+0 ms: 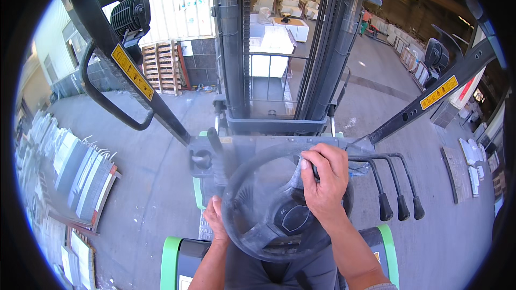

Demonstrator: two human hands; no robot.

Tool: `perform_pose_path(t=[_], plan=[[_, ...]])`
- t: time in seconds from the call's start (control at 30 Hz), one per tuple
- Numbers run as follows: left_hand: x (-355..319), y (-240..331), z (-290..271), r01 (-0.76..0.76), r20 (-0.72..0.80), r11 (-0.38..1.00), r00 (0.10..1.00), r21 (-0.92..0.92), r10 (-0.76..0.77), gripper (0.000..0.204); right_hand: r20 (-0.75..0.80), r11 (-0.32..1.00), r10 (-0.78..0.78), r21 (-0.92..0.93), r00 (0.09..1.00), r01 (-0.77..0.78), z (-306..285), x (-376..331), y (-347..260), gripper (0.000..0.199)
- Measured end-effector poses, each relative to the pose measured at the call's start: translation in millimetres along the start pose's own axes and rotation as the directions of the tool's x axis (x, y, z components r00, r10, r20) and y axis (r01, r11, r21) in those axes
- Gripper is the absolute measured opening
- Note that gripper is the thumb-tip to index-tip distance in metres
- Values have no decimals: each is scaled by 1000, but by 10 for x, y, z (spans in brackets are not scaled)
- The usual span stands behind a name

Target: The person operates a forklift inside a warehouse, steering and maneuvering around stacks of white panels and pallets. The operator navigates through aisles, turns, and positions the forklift near materials without visibly lifting or placing any load during the clip.

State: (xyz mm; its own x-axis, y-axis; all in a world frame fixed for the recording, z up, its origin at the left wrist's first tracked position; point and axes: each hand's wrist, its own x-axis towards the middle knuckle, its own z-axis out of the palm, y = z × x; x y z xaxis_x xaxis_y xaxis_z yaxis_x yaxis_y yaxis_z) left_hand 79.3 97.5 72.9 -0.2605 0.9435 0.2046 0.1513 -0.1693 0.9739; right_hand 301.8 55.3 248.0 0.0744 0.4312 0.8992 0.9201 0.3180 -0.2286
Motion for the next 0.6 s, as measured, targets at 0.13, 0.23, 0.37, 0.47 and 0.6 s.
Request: perform_pose_path(t=[0.13, 0.23, 0.37, 0.47, 0.6], plan=[[-536, 5, -621, -39, 28, 999, 999, 3, 38, 49, 48, 999, 40, 15, 998, -41, -497, -369, -644, 29], [-1033, 6, -1057, -35, 40, 999, 999, -16, 36, 49, 137, 928, 312, 167, 940, -333, -1115, -816, -1090, 38], [-1651, -13, -1636, -29, 57, 999, 998, 32, 27, 48, 164, 934, 327, -202, 930, -293, -2266, -1465, -1404, 37], [-2053, -15, -2079, -28, 63, 999, 998, 36, 25, 48, 220, 839, 374, -494, 901, -227, -3063, -1910, -1572, 35], [-2591, 12, -2655, -21, 47, 1000, 999, 18, 20, 42, 221, 746, 597, -507, 772, -432, -3734, -2571, -2000, 38]])
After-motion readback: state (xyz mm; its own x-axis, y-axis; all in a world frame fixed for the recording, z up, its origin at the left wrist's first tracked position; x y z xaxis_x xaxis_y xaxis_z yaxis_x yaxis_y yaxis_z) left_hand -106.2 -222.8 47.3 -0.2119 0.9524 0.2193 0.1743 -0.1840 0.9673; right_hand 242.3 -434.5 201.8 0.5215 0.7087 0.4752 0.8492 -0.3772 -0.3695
